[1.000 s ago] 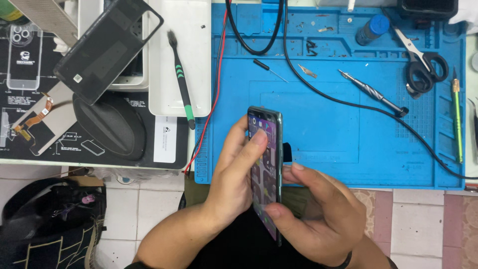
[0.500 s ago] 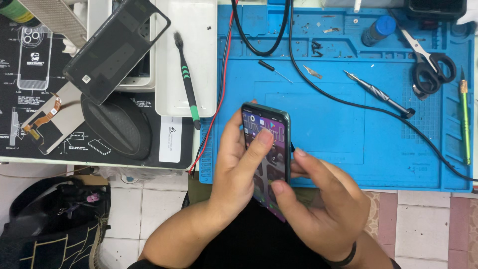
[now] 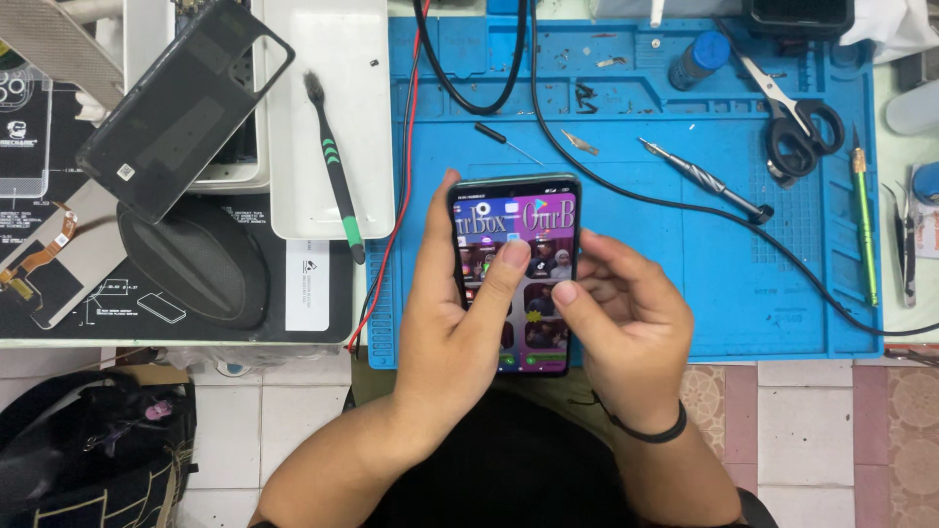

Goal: The person holds and operates a smartphone, tapping and swiping on its screen, then uses a blue electric screwdriver to unscrew the back cover of the phone on a repair mat, working around the exposed battery compartment.

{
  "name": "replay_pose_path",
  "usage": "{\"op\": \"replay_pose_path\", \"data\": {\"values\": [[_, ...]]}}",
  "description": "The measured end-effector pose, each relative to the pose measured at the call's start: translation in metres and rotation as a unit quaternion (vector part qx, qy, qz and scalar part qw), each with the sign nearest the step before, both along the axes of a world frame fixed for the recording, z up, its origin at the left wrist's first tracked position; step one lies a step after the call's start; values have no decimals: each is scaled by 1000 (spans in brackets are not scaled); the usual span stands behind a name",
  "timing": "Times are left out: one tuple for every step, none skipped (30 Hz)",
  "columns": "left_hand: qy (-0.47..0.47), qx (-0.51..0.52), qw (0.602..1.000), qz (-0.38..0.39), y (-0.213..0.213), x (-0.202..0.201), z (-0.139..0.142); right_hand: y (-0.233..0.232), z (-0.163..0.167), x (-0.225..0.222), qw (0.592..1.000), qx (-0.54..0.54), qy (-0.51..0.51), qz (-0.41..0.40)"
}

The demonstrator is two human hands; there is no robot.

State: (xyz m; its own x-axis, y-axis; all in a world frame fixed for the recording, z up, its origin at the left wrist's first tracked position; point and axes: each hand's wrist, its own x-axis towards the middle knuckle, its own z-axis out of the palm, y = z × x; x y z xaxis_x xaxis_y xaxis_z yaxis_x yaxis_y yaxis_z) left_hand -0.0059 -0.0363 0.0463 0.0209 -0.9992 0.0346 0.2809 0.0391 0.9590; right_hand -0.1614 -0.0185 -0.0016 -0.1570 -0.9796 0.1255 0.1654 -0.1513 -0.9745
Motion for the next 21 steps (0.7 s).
{"op": "replay_pose_path", "data": {"values": [[3,-4,1000,-14,-3,2,-2,-3,-4,-1,1000,-2,-31,3],[7,-8,1000,-30,-6,5,-5,-7,-8,-3,998,-5,-62,6],[10,-11,999,-45,-9,6,-8,-10,-11,-3,996,-8,-93,9],[17,-11,999,-43,-13,5,-12,-12,-14,-2,997,-12,-81,-1],[25,-11,999,-41,-16,5,-16,-14,-18,0,997,-17,-69,-10],[32,-11,999,-38,-19,4,-20,-16,-21,2,998,-21,-57,-18],[27,-17,999,-34,-21,4,-24,-17,-23,5,998,-20,-53,-26],[22,-23,999,-31,-23,2,-28,-19,-26,7,998,-19,-48,-33],[16,-29,999,-27,-24,1,-31,-20,-27,8,998,-18,-44,-40],[17,-32,999,-27,-25,0,-34,-20,-28,8,998,-13,-47,-40],[17,-34,999,-28,-25,0,-37,-20,-29,9,998,-8,-51,-39],[18,-36,999,-27,-26,-1,-39,-20,-29,8,998,-2,-55,-37],[22,-32,999,-27,-25,-1,-40,-20,-29,8,998,5,-49,-38],[27,-28,999,-28,-25,-1,-42,-19,-29,8,998,12,-43,-39],[32,-26,999,-28,-26,0,-43,-20,-30,8,998,18,-37,-40],[29,-25,999,-28,-27,0,-43,-20,-30,8,998,11,-39,-37],[27,-23,999,-29,-27,0,-44,-20,-30,8,999,5,-42,-34],[25,-20,999,-28,-27,0,-44,-20,-30,8,999,1,-45,-31],[26,-21,999,-29,-27,0,-44,-19,-30,9,999,1,-43,-33],[26,-23,999,-30,-27,-1,-44,-19,-30,8,999,0,-40,-36],[27,-26,999,-31,-28,-1,-44,-20,-30,8,999,-2,-38,-38]]}}
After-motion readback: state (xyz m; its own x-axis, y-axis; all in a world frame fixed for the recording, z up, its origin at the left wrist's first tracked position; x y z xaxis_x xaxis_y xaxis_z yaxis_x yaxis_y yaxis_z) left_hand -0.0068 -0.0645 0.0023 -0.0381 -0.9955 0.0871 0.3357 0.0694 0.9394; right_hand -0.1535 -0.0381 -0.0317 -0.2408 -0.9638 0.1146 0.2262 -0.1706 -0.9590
